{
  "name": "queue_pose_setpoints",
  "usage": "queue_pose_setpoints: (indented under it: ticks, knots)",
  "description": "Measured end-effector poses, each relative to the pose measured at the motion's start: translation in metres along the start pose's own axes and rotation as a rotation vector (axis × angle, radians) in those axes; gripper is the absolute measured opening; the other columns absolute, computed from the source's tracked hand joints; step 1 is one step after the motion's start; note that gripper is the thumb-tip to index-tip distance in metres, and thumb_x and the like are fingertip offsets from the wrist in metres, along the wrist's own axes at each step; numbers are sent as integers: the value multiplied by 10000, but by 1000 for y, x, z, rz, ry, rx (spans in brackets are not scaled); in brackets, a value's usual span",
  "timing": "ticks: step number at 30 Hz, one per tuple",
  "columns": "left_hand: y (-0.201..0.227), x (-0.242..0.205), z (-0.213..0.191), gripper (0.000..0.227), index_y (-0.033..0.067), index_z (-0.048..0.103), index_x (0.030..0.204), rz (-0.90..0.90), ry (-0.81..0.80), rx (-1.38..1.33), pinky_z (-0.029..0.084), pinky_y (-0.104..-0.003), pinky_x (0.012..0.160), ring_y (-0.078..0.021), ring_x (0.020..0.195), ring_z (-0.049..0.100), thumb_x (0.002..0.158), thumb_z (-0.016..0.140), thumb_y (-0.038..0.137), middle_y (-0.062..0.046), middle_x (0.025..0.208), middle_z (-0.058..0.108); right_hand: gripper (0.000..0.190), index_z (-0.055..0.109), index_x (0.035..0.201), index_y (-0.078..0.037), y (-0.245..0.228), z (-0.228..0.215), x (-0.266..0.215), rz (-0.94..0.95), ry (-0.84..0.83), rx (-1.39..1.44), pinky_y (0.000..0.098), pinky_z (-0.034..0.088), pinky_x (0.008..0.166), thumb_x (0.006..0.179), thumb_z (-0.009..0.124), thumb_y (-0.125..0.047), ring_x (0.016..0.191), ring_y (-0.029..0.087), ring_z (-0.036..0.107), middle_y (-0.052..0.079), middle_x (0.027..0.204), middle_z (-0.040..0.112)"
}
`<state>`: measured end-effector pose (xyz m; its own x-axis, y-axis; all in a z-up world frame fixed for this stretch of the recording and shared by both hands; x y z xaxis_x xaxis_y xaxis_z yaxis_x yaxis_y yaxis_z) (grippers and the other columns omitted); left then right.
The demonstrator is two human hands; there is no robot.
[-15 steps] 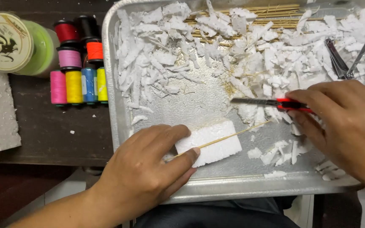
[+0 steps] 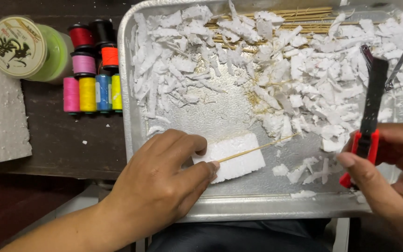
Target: The person is carving a piece of styrofoam into a cylindrical shape and inserting a wooden skewer through it to create a fishing float body.
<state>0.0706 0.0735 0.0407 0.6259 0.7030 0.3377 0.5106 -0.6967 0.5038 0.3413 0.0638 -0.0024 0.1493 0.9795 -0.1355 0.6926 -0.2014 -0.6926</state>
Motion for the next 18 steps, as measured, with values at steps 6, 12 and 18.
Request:
queue_pose_setpoints:
  ticks: [6,12,18]
  knots:
    - [4,4,1,228,5,547,810,21,-35,2,454,-444,658,-333,771,540,1008,640,69,-152,959,592,393,753,1127,-96,-46,19,-29,-170,-78,-224,269,548,604,800,718,-311,598,98,696,-13,839,794]
    - [5,4,3,208,9,547,809,44,-29,-3,424,-432,625,-317,727,506,997,631,36,-123,895,574,434,773,1232,-261,-24,44,-65,35,76,-397,242,465,667,822,720,-395,613,111,642,-71,894,760]
    - [9,6,0,130,13,655,951,111,-46,35,455,-397,625,-296,725,559,1017,548,-20,-106,883,614,374,788,1193,-169,-37,59,-77,-40,245,-329,253,458,603,848,758,-309,523,117,539,-32,737,669]
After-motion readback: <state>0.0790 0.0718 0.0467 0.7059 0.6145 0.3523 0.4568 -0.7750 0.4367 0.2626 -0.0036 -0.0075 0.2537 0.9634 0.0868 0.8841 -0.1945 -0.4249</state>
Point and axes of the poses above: each hand's wrist, its own x-axis towards the middle knuckle, its own z-axis out of the palm, y = z × x, the point moved 10 cm from there along x, towards the middle knuckle
